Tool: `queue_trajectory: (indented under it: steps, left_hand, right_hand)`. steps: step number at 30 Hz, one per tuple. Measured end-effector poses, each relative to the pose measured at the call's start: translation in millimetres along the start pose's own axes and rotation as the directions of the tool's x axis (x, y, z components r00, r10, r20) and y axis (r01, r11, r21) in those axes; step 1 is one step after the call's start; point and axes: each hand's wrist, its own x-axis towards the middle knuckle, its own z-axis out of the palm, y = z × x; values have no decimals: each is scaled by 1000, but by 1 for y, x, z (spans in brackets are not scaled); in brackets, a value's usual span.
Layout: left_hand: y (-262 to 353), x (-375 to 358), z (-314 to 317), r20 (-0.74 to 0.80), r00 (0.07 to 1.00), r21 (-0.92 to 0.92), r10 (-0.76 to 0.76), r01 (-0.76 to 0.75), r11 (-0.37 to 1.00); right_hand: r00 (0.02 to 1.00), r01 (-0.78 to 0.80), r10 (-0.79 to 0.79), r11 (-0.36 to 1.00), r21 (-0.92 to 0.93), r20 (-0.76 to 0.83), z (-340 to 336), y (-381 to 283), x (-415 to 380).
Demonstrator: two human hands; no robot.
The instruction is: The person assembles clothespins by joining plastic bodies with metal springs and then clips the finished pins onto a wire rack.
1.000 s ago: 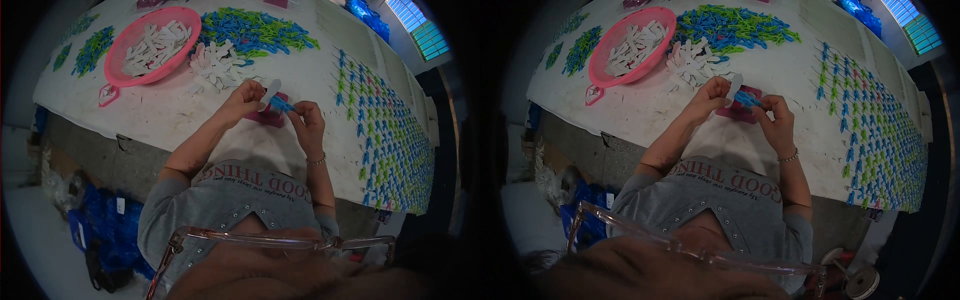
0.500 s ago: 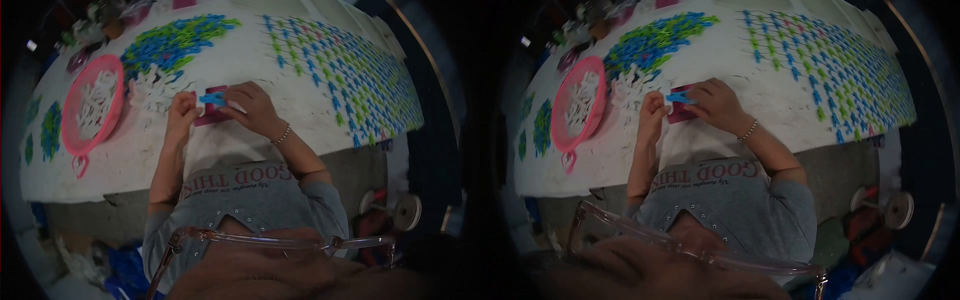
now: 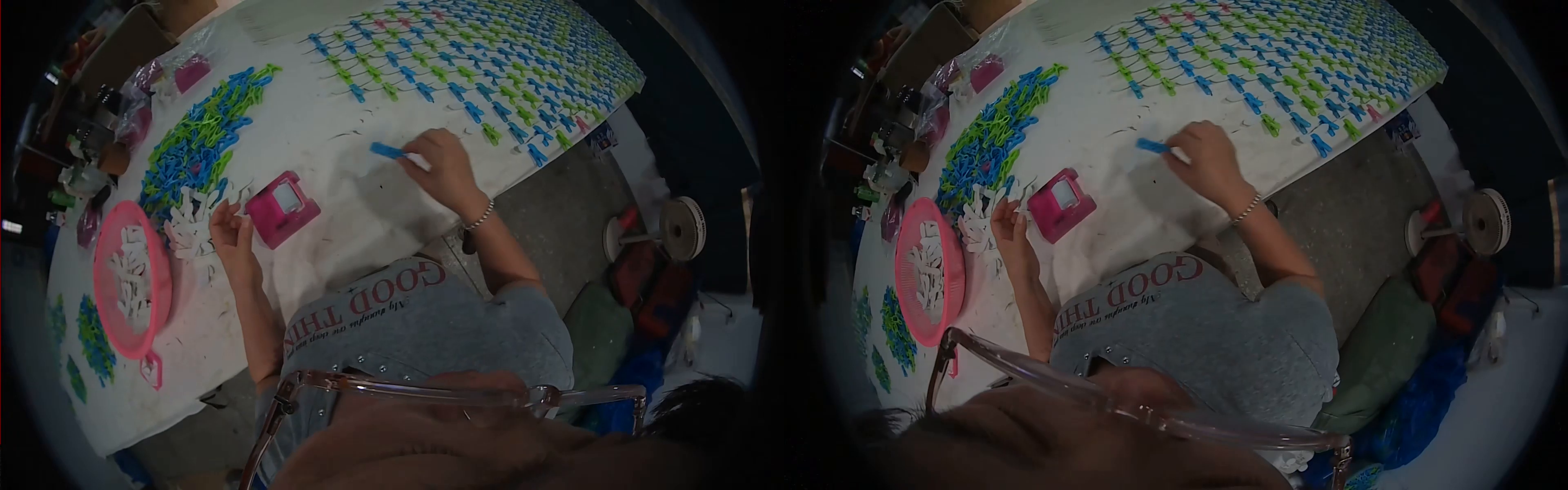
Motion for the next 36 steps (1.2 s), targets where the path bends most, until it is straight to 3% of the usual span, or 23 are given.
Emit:
queue_trajectory:
  steps: [3,5,11,29,35,36]
  left_hand:
    - [-5,6,-13,-70,997,17,38,-37,999]
    - [-9,9,-16,-92,995,42,31,-27,999]
    - [-16,9,-15,-102,995,63,16,-9,998]
    - [-25,11,-19,-119,993,82,17,-7,997]
    - [-26,14,-23,-124,991,50,44,-38,998]
    - [-17,13,-20,-155,987,51,34,-26,998]
  right_hand:
    - [958,-286,285,946,-151,-33,-44,36,-40]
    - [916,-400,393,890,-220,-77,-67,57,-65]
    - [831,-543,547,760,-356,-101,-93,96,-99]
    - [757,-596,652,654,-465,-53,-87,118,-91]
    - [834,-521,542,709,-476,-105,-85,125,-98]
    - [808,-522,587,672,-526,-52,-89,114,-91]
